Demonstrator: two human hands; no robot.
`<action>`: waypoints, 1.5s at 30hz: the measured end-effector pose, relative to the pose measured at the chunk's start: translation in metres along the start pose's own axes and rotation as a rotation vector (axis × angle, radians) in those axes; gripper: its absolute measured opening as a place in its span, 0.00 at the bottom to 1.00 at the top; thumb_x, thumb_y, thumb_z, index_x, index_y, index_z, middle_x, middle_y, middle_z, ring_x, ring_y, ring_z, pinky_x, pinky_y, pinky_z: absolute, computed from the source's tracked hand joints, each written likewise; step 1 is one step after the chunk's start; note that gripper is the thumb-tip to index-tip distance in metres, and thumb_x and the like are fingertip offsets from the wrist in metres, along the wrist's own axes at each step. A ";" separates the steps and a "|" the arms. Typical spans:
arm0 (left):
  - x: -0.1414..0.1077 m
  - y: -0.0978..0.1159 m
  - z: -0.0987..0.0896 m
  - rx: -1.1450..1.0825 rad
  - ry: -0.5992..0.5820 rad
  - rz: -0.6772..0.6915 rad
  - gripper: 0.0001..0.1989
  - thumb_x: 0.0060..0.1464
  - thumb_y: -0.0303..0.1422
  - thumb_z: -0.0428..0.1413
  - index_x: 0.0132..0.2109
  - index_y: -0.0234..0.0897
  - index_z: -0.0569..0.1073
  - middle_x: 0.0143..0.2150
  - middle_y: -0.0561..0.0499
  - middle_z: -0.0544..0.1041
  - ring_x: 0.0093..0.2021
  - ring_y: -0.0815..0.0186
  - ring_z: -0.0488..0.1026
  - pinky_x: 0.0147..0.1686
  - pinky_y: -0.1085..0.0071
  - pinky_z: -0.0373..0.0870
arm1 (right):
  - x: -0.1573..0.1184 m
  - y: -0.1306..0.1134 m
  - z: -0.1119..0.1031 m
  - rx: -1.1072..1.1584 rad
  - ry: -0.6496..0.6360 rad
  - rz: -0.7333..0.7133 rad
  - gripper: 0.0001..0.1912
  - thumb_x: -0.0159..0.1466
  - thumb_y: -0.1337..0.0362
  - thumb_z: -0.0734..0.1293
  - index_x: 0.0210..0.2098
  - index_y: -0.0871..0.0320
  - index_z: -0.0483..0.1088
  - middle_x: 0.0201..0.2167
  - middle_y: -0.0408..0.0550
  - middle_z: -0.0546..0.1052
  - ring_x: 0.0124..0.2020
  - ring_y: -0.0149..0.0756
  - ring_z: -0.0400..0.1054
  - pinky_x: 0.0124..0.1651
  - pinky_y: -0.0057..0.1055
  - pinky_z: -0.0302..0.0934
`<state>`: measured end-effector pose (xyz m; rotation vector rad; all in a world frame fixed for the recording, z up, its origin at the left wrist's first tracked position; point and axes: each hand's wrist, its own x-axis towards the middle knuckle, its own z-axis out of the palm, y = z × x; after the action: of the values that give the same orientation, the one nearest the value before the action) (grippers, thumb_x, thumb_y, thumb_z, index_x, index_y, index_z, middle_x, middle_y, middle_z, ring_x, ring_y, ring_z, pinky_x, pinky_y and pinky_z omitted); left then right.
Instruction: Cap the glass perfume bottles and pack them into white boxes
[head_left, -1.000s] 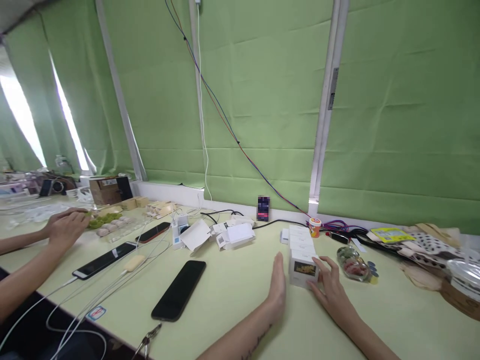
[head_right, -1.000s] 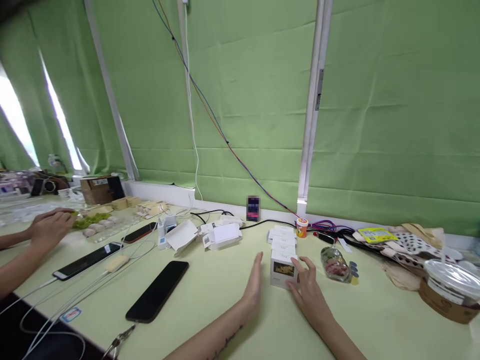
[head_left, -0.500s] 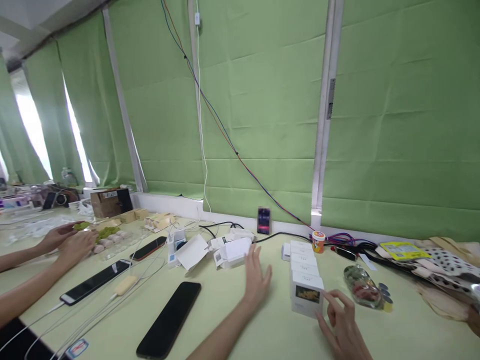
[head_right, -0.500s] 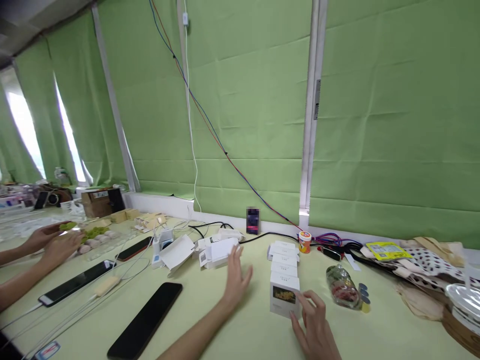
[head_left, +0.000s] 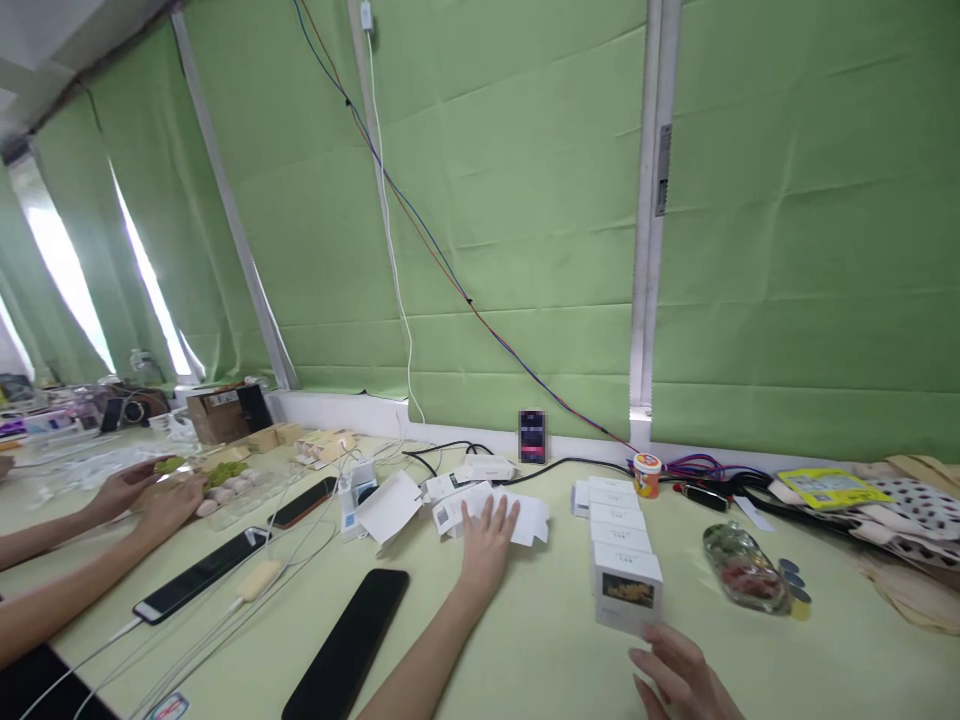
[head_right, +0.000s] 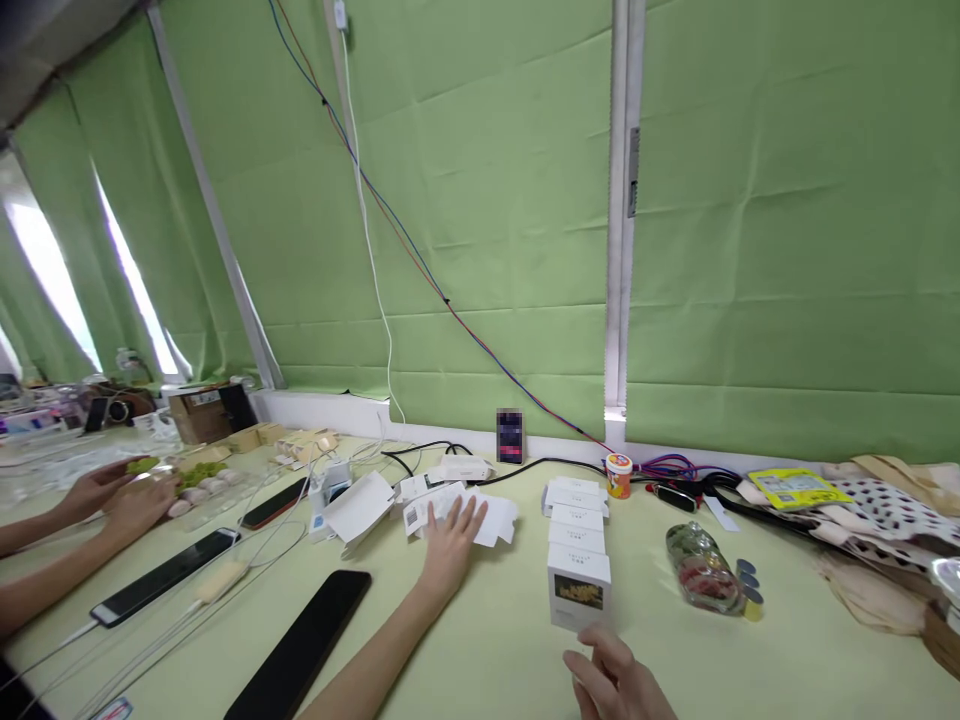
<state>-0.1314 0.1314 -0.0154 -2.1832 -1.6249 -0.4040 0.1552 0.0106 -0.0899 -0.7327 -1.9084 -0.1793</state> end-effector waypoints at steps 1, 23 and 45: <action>-0.003 0.008 -0.001 -0.018 -0.012 0.051 0.33 0.58 0.18 0.41 0.66 0.52 0.54 0.67 0.52 0.60 0.68 0.55 0.53 0.65 0.40 0.40 | 0.002 -0.004 -0.001 -0.011 0.002 -0.023 0.22 0.67 0.69 0.54 0.57 0.43 0.59 0.43 0.55 0.71 0.29 0.39 0.76 0.25 0.33 0.74; 0.004 -0.037 -0.023 -0.109 -0.194 -0.231 0.33 0.53 0.48 0.54 0.61 0.33 0.65 0.59 0.34 0.67 0.60 0.44 0.61 0.61 0.46 0.44 | 0.045 -0.026 -0.025 -0.081 -0.136 -0.081 0.13 0.69 0.67 0.55 0.51 0.51 0.63 0.43 0.54 0.74 0.24 0.34 0.75 0.24 0.28 0.71; -0.019 0.030 -0.106 -1.770 -0.204 -0.348 0.48 0.52 0.65 0.30 0.58 0.31 0.67 0.48 0.36 0.77 0.45 0.48 0.75 0.47 0.53 0.67 | 0.051 -0.027 -0.040 0.058 -0.266 0.140 0.15 0.68 0.70 0.54 0.53 0.52 0.59 0.47 0.54 0.72 0.28 0.33 0.71 0.30 0.29 0.67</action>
<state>-0.1078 0.0581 0.0662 -2.8613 -1.9684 -2.5534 0.1566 -0.0076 -0.0219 -0.8826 -2.0933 0.0642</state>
